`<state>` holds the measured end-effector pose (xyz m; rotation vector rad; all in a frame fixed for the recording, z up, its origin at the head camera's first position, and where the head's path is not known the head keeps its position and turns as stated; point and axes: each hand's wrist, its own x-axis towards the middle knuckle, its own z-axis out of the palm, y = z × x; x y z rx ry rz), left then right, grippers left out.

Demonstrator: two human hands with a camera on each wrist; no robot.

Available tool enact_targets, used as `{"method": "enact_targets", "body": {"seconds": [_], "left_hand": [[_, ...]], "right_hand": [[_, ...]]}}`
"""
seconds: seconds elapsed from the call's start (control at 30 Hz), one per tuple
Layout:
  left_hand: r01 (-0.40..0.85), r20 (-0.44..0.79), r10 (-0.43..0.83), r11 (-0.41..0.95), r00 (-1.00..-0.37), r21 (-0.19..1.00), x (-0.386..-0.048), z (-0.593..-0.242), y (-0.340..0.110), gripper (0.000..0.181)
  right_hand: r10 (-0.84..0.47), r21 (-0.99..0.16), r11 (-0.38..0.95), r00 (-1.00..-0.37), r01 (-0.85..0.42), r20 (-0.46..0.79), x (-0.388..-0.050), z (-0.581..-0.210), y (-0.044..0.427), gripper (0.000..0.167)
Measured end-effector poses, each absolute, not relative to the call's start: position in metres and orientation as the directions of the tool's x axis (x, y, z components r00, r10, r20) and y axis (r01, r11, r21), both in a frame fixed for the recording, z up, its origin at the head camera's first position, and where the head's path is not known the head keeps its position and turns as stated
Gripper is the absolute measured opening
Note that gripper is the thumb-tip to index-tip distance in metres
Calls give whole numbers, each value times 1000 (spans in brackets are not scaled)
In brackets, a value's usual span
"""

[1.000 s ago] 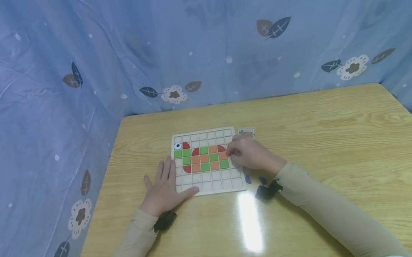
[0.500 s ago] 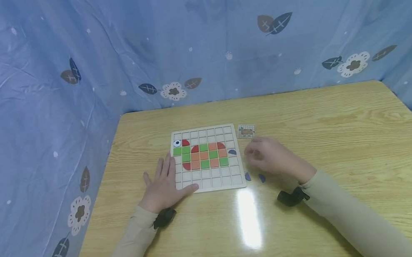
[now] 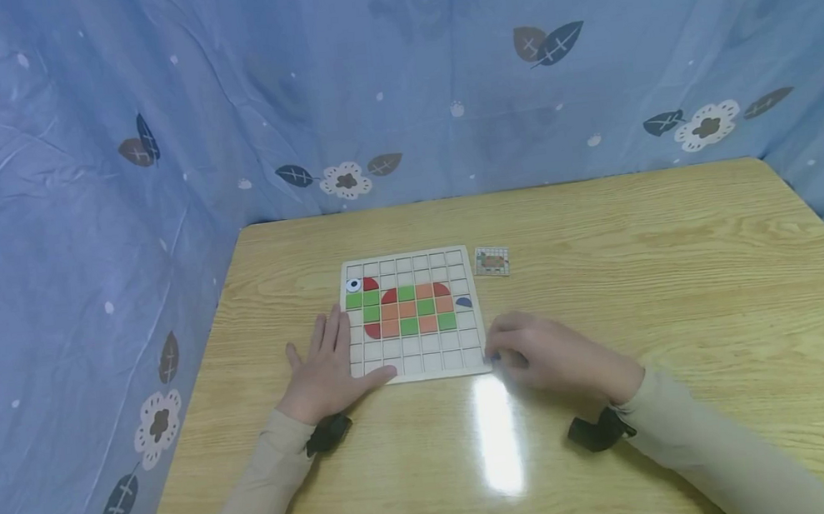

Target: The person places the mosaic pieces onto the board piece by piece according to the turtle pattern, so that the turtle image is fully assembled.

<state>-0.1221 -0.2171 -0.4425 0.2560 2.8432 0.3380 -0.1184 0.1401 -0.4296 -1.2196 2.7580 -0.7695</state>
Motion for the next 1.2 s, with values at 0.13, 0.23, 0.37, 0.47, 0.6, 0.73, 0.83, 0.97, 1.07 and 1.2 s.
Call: {"method": "enact_targets", "body": {"seconds": [0.13,0.23,0.37,0.47,0.6,0.73,0.83,0.97,1.07,1.2], "left_hand": [[142,-242,206,956,-948,257,-122,-443,-218,125],[144,-240,206,957,-949,253,-122,-443,-219,125],[151,-239,209,959,-948,239,-123,-444,-219,125],[153,-240,211,959,-948,236,-123,-444,-219,125],[149,-241,209,958,-948,245,-123,-444,-219,124],[146,-241,208,957,-948,250,-122,-443,-218,124],[146,-243,206,959,-948,245,-122,-443,-218,124],[146,-245,205,960,-948,238,-123,-444,-219,124],[146,-245,206,959,-947,242,-122,-444,-219,124],[147,-240,208,957,-948,249,-122,-444,-219,125]], "right_hand": [[-716,-434,559,-676,-706,178,-116,-433,140,19],[-722,-416,548,-662,-725,202,-116,-435,139,20],[-711,-392,550,-660,-737,243,-116,-435,139,26],[-702,-389,546,-659,-742,271,-117,-436,139,27],[-706,-384,524,-640,-760,303,-117,-438,138,25],[-712,-384,524,-638,-760,292,-118,-440,137,24],[-710,-383,537,-648,-752,275,-118,-441,137,22],[-704,-371,550,-654,-749,276,-118,-441,137,21],[-699,-367,556,-658,-746,278,-118,-441,137,22],[-691,-378,571,-675,-729,257,-118,-442,138,25]]}}
